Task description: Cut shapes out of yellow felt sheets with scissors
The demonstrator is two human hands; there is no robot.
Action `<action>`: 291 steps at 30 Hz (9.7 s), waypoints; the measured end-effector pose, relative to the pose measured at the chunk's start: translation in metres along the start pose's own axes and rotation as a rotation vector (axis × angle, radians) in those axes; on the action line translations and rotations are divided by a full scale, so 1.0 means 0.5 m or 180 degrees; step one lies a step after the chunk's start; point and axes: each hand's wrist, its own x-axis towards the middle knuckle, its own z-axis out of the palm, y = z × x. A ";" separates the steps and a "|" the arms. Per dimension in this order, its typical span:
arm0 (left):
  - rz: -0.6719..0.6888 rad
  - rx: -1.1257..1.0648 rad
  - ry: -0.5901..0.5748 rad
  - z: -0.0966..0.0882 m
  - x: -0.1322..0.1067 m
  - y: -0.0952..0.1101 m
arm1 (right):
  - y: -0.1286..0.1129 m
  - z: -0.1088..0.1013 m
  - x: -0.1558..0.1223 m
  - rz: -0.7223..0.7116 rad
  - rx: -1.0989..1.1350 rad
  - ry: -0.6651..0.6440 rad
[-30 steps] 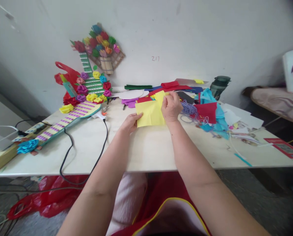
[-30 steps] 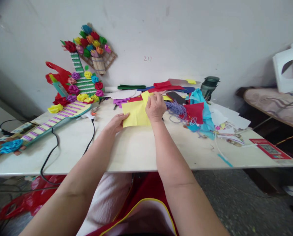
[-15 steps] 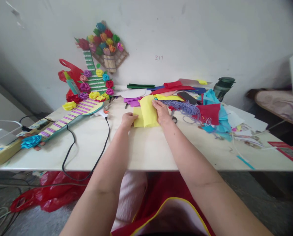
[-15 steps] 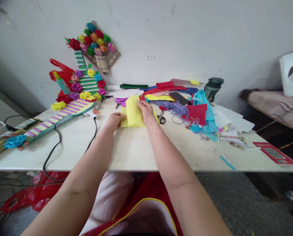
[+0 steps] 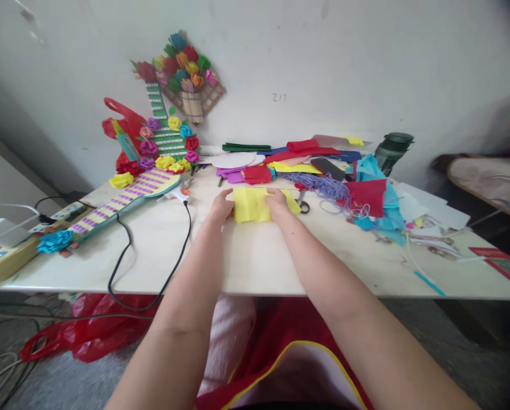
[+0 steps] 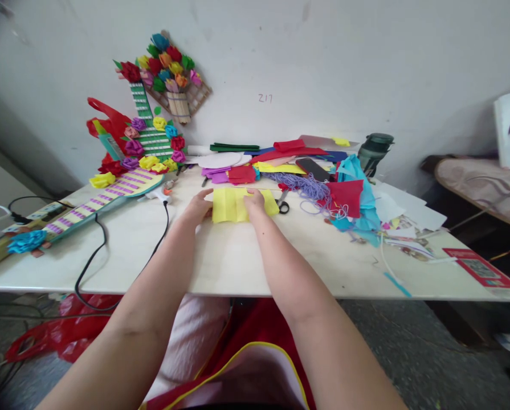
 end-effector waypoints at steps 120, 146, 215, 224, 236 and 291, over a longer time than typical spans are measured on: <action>0.0386 0.1231 -0.0051 -0.010 -0.025 0.024 | 0.011 -0.002 0.007 -0.0753 -0.0774 -0.0593; 0.0489 0.1227 -0.0480 -0.023 -0.007 0.008 | 0.011 -0.021 0.018 -0.0984 -0.1518 -0.0668; 0.0191 0.0974 -0.0743 -0.031 -0.006 0.015 | 0.003 -0.018 0.005 -0.1157 -0.1824 -0.0890; 0.0302 0.1193 -0.0557 -0.028 0.000 0.016 | -0.001 -0.018 0.002 -0.1207 -0.1902 -0.0897; 0.0402 0.1304 -0.0683 -0.034 0.009 0.006 | -0.006 -0.022 -0.003 -0.1132 -0.1889 -0.0944; 0.0819 0.2366 -0.0628 -0.037 0.016 0.009 | 0.010 -0.026 0.023 -0.0926 -0.1477 -0.0915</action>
